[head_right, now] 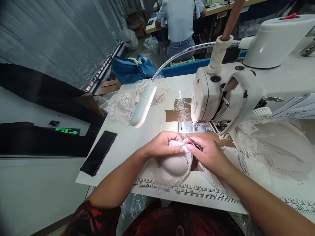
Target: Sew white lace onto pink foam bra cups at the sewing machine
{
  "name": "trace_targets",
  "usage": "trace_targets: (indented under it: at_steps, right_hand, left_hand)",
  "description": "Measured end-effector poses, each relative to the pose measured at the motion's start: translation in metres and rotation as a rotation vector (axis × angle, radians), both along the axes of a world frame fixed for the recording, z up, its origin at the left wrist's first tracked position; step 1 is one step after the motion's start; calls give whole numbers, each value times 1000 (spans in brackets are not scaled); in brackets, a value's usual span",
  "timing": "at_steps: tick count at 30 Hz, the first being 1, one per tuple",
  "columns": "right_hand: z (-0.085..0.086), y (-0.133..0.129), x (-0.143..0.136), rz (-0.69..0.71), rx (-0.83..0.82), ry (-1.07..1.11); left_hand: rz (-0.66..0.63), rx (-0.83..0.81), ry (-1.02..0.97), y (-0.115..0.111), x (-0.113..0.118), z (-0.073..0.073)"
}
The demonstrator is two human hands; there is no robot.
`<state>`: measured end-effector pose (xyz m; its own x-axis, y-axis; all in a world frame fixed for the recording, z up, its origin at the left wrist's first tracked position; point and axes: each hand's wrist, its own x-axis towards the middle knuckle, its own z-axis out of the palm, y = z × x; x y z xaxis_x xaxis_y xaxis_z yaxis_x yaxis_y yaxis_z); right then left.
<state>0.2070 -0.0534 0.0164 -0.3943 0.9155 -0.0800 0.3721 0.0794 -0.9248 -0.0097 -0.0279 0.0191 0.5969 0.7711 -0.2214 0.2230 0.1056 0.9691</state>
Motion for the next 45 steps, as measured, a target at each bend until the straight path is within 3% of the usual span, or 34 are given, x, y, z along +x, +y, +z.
trace_targets:
  at_steps: [3, 6, 11, 20, 30, 36, 39, 42, 45]
  right_hand:
    - [-1, 1, 10, -30, 9, -25]
    - [-3, 3, 20, -11, -87, 7]
    - [-2, 8, 28, 28, -30, -62]
    - [3, 9, 16, 133, -39, -76]
    - [-1, 8, 6, 68, -47, -2]
    - [-10, 7, 6, -56, -246, 198]
    - [-9, 8, 5, 33, -284, 113]
    - [-4, 9, 8, 54, -201, -101]
    - [-2, 8, 13, 190, -212, -100]
  left_hand:
    - [-24, -144, -20, 1, 1, 1]
    - [-31, -215, -71, 1, 1, 4]
    - [14, -228, -68, 1, 4, 1]
    - [17, -262, -94, 0, 7, -4]
    - [-1, -234, -29, 0, 6, 0]
    - [-12, -202, -35, 0, 8, -3]
    - [-142, -138, -54, 5, 0, 1]
    - [-305, -60, 92, 11, -19, 9]
    - [-251, -16, 211, 15, -38, 16]
